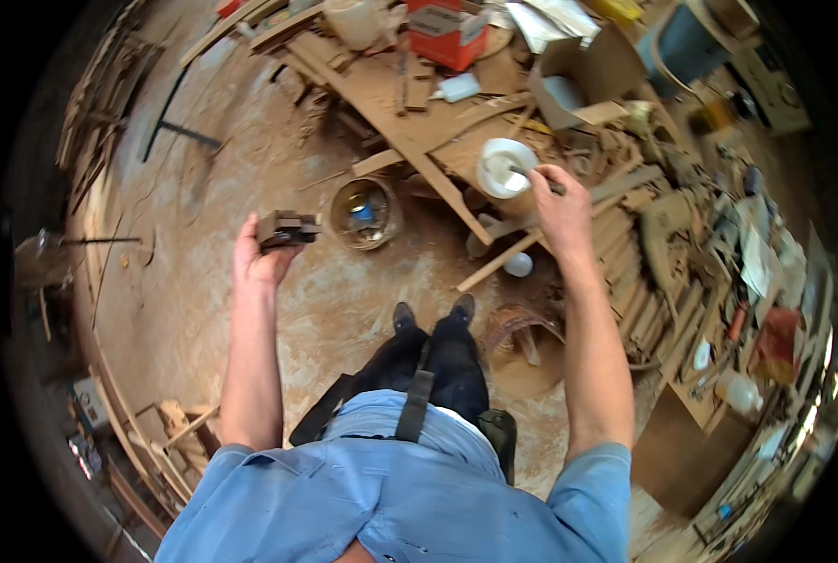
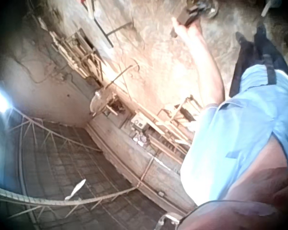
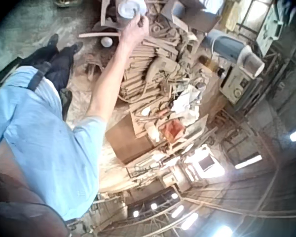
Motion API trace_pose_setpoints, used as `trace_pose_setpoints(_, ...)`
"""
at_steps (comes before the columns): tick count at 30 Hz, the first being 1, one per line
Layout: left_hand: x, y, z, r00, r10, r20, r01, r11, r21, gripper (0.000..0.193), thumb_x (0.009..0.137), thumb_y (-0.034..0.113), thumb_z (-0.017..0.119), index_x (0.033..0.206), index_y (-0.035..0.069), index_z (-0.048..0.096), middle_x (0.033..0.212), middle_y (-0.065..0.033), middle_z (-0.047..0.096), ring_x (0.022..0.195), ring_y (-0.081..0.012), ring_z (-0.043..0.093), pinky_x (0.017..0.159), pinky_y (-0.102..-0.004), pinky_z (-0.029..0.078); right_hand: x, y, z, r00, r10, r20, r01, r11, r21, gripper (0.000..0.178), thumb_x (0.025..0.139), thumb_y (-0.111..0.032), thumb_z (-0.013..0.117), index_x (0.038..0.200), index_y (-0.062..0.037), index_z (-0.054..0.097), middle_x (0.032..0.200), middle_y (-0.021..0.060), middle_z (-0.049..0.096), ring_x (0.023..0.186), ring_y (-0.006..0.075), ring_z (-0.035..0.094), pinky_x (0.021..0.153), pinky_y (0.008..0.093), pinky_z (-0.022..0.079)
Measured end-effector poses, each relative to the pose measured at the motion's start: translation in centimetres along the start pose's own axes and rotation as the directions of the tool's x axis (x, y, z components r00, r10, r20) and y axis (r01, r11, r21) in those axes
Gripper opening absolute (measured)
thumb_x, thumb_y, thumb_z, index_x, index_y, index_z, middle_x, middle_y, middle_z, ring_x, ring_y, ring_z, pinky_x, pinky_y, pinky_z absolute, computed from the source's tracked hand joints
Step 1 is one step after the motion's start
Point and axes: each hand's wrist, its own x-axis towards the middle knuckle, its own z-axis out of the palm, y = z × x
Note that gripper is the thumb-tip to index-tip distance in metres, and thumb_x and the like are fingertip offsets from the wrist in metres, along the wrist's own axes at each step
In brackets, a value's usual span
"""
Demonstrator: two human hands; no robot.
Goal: The person applies glue to wooden pieces using a brush, then uses a hammer to join them together. They also operate a machine to cut a wooden piece and continue assembling the parts by gluing and hammering them.
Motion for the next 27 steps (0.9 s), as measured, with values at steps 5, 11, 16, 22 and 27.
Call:
trace_pose_setpoints(5,-0.4,-0.9,0.3,0.999,0.026,-0.020,-0.027,0.999,-0.030,0.040,0.100,0.036,0.045,0.120,0.002,0.050,0.122,-0.0193,0.056,0.114,-0.0370,0.052,0.103,-0.0620,0.032,1.8,1.9,0.4,0.988,0.118,0.101,-0.116,0.993,-0.027,0.020,0.088,-0.018,0.065,0.094,0.0006,0.067,0.077,0.0040,0.066,0.072,0.0111,0.059,0.068,0.0252,0.047)
trace_pose_setpoints(11,-0.1,-1.2,0.6,0.998,0.035,-0.056,-0.040,0.995,-0.093,0.044,0.101,0.037,0.041,0.121,-0.001,0.049,0.126,-0.0206,0.055,0.119,-0.0365,0.049,0.106,-0.0588,0.031,2.4,0.1,-1.3,0.945,0.316,0.087,-0.326,0.871,0.369,0.027,0.094,-0.028,0.059,0.090,-0.0019,0.062,0.066,0.0032,0.060,0.052,0.0079,0.054,0.041,0.0207,0.041)
trace_pose_setpoints(16,-0.3,-1.9,1.4,0.998,0.037,-0.049,-0.041,0.995,-0.086,0.048,0.101,0.038,0.040,0.127,-0.002,0.045,0.132,-0.0220,0.050,0.123,-0.0381,0.046,0.107,-0.0595,0.030,2.6,0.5,-3.4,0.873,0.443,0.205,-0.468,0.640,0.609,0.032,0.096,-0.036,0.056,0.093,-0.0049,0.054,0.066,0.0057,0.061,0.048,0.0114,0.055,0.036,0.0215,0.040)
trace_pose_setpoints(22,-0.3,-2.5,1.6,0.994,0.093,-0.052,-0.097,0.990,-0.098,0.051,0.101,0.037,0.041,0.131,-0.004,0.039,0.136,-0.0228,0.046,0.123,-0.0395,0.046,0.105,-0.0618,0.032,-2.6,-7.6,-4.5,0.939,0.306,0.155,-0.301,0.518,0.800,0.029,0.102,-0.033,0.042,0.095,-0.0055,0.051,0.067,0.0076,0.059,0.050,0.0158,0.055,0.038,0.0258,0.042)
trace_pose_setpoints(27,0.5,-2.7,1.0,0.990,0.139,0.022,-0.135,0.983,-0.128,0.050,0.100,0.036,0.043,0.130,-0.003,0.036,0.132,-0.0237,0.047,0.119,-0.0398,0.049,0.099,-0.0623,0.040,-8.2,-10.9,0.3,0.945,0.068,0.321,-0.315,0.463,0.829,0.025,0.101,-0.022,0.048,0.095,0.0005,0.057,0.069,0.0114,0.063,0.051,0.0150,0.058,0.043,0.0271,0.049)
